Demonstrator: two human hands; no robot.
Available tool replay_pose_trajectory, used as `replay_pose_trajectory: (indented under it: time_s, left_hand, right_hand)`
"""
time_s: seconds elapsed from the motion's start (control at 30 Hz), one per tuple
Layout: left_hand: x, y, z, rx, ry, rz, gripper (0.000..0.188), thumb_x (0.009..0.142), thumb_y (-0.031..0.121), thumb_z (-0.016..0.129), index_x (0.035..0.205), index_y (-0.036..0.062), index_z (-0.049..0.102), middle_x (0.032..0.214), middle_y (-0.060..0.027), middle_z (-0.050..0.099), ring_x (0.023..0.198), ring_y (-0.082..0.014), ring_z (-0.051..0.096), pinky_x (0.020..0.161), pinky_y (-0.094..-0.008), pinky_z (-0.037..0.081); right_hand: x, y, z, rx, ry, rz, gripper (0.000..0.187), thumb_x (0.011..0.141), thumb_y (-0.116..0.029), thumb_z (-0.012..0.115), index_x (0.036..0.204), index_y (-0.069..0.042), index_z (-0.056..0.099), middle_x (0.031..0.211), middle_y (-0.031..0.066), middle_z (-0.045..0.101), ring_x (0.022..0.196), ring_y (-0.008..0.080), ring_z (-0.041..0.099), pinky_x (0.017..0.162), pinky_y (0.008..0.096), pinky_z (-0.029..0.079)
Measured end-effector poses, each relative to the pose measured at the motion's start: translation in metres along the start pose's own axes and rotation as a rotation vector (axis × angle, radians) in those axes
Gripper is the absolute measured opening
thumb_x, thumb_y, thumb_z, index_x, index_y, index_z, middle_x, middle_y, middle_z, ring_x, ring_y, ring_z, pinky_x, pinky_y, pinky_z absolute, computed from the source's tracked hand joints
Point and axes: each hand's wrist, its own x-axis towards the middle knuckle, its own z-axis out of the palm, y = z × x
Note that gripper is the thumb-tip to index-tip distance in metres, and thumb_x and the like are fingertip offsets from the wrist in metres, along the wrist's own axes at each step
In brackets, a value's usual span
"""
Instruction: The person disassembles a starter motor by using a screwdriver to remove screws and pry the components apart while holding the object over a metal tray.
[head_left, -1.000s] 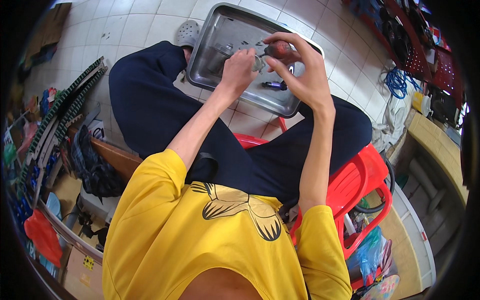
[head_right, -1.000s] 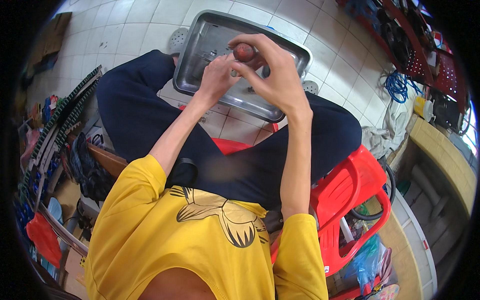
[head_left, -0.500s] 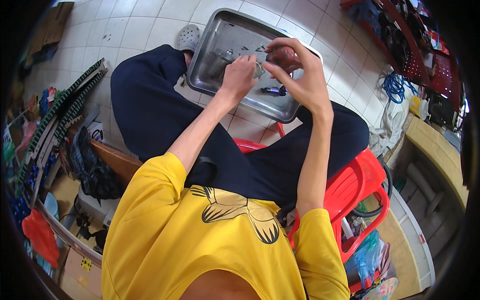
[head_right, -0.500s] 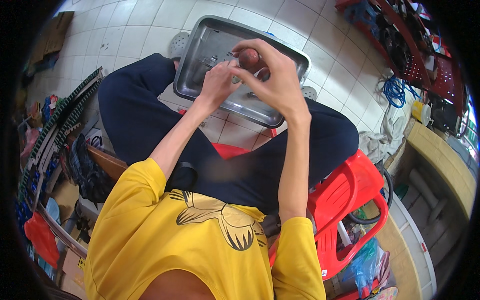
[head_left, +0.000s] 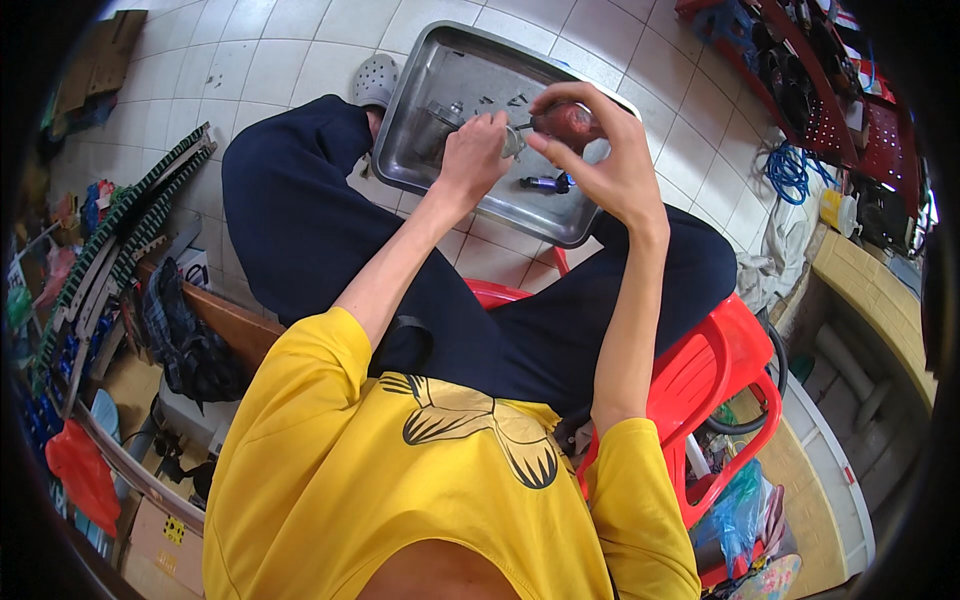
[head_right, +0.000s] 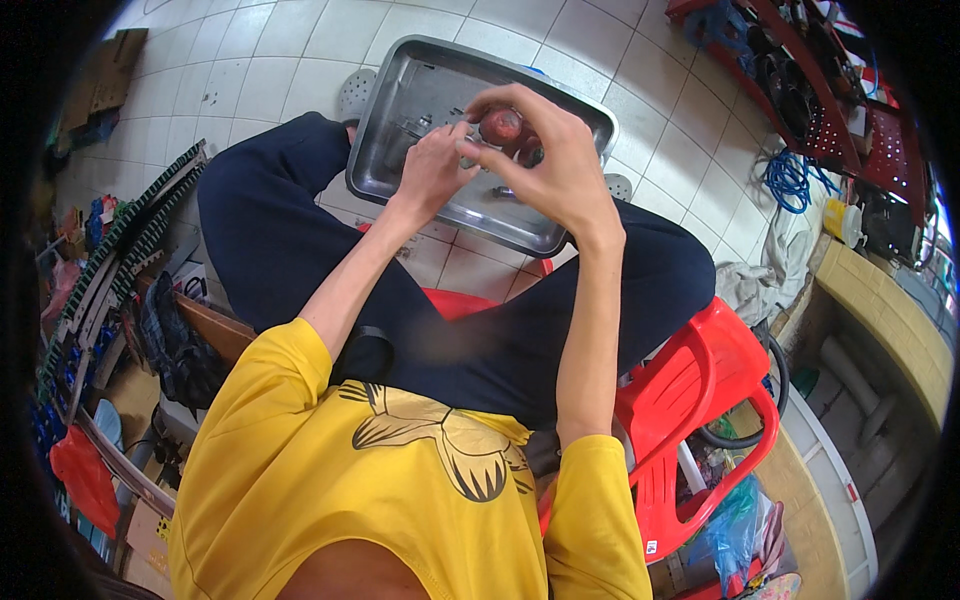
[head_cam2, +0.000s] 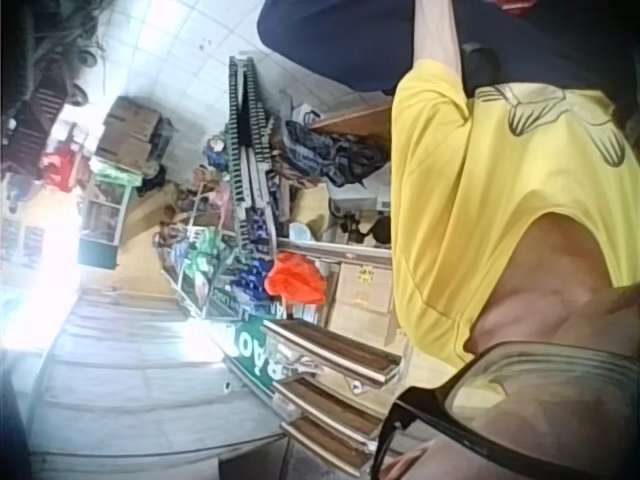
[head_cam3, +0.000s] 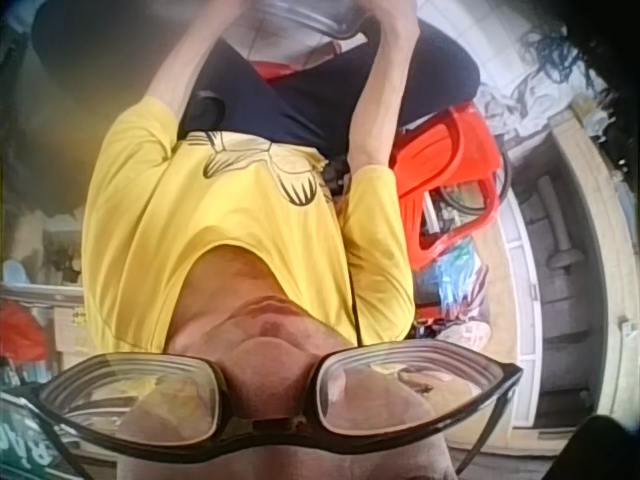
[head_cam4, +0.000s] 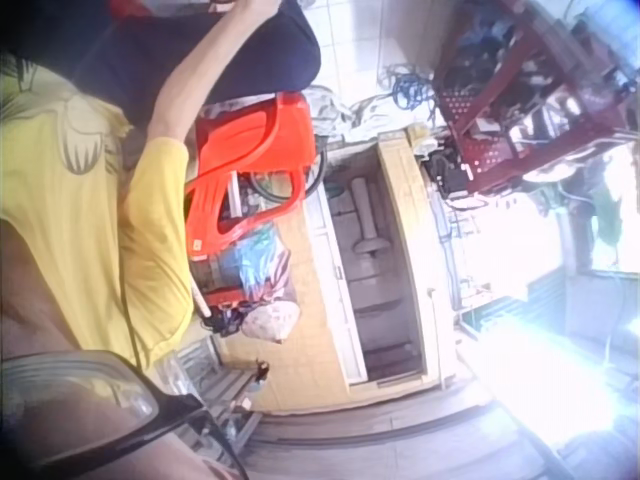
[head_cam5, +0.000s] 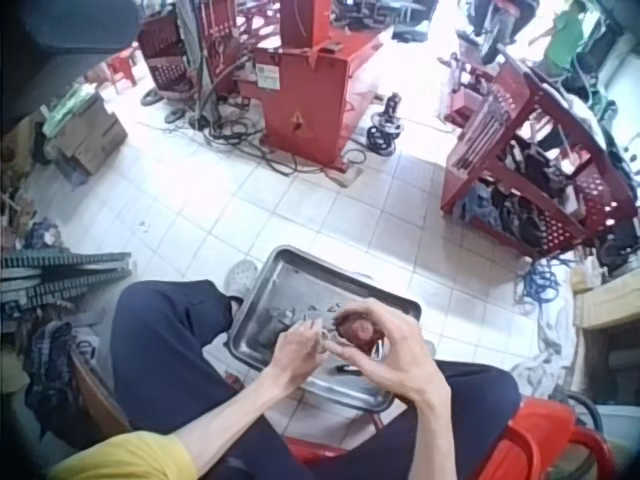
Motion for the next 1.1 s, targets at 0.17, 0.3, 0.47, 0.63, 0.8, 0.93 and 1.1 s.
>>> replay_pose_trajectory:
  time_s: [0.17, 0.3, 0.47, 0.63, 0.8, 0.93, 1.1]
  left_hand:
    - [0.002, 0.004, -0.001, 0.015, -0.001, -0.039, 0.041, 0.079, 0.024, 0.082, 0.105, 0.0042, 0.058, 0.095, -0.0155, 0.069, 0.096, -0.0379, 0.069, 0.078, -0.0499, 0.058]
    - [0.000, -0.002, 0.002, -0.027, 0.030, 0.010, 0.040, 0.078, 0.023, 0.082, 0.104, 0.0045, 0.058, 0.094, -0.0158, 0.069, 0.095, -0.0388, 0.069, 0.077, -0.0493, 0.057]
    - [0.002, 0.003, -0.004, -0.068, -0.014, -0.023, 0.036, 0.076, 0.017, 0.082, 0.100, 0.0021, 0.059, 0.099, -0.0185, 0.070, 0.100, -0.0380, 0.070, 0.078, -0.0481, 0.059]
    - [0.002, 0.006, -0.006, 0.003, -0.013, -0.046, 0.038, 0.076, 0.017, 0.083, 0.101, 0.0020, 0.059, 0.098, -0.0185, 0.070, 0.098, -0.0380, 0.070, 0.077, -0.0482, 0.059]
    - [0.000, 0.000, 0.001, -0.053, 0.032, -0.009, 0.036, 0.078, 0.018, 0.080, 0.102, 0.0022, 0.060, 0.098, -0.0185, 0.070, 0.099, -0.0378, 0.070, 0.079, -0.0481, 0.059]
    - [0.001, -0.003, 0.003, -0.064, 0.030, 0.011, 0.033, 0.080, 0.018, 0.077, 0.103, 0.0021, 0.060, 0.099, -0.0191, 0.070, 0.099, -0.0382, 0.070, 0.080, -0.0483, 0.058]
    - [0.002, -0.001, 0.004, -0.052, 0.015, 0.008, 0.033, 0.080, 0.017, 0.076, 0.105, 0.0022, 0.060, 0.100, -0.0188, 0.069, 0.099, -0.0382, 0.070, 0.080, -0.0487, 0.058]
  right_hand:
    - [-0.004, -0.009, 0.000, 0.081, 0.076, 0.108, 0.040, 0.081, -0.022, 0.087, 0.111, -0.007, 0.066, 0.097, 0.0059, 0.069, 0.076, 0.0182, 0.070, 0.065, 0.0316, 0.057]
    - [0.000, -0.008, 0.009, -0.456, 0.196, -0.035, 0.047, 0.075, -0.029, 0.093, 0.107, -0.007, 0.067, 0.097, 0.0048, 0.070, 0.081, 0.0175, 0.069, 0.067, 0.0300, 0.056]
    - [0.000, -0.008, 0.003, -0.031, 0.045, 0.083, 0.043, 0.077, -0.020, 0.089, 0.110, -0.007, 0.066, 0.100, 0.0072, 0.070, 0.074, 0.0207, 0.069, 0.064, 0.0367, 0.055]
    - [-0.006, -0.004, -0.004, 0.128, -0.011, 0.091, 0.045, 0.076, -0.017, 0.088, 0.113, -0.008, 0.064, 0.100, 0.0066, 0.071, 0.073, 0.0187, 0.069, 0.063, 0.0334, 0.054]
    - [0.002, -0.017, 0.009, -0.343, 0.135, 0.100, 0.054, 0.072, -0.026, 0.094, 0.107, -0.003, 0.060, 0.099, 0.0077, 0.068, 0.083, 0.0187, 0.068, 0.071, 0.0307, 0.053]
    - [0.005, -0.005, 0.016, -0.239, 0.184, -0.028, 0.049, 0.077, -0.020, 0.091, 0.110, -0.003, 0.059, 0.093, 0.0060, 0.069, 0.078, 0.0206, 0.066, 0.073, 0.0314, 0.054]
    - [0.002, 0.001, 0.011, -0.166, 0.144, -0.092, 0.032, 0.084, -0.020, 0.082, 0.109, -0.011, 0.064, 0.080, 0.0023, 0.065, 0.071, 0.0220, 0.067, 0.064, 0.0344, 0.051]
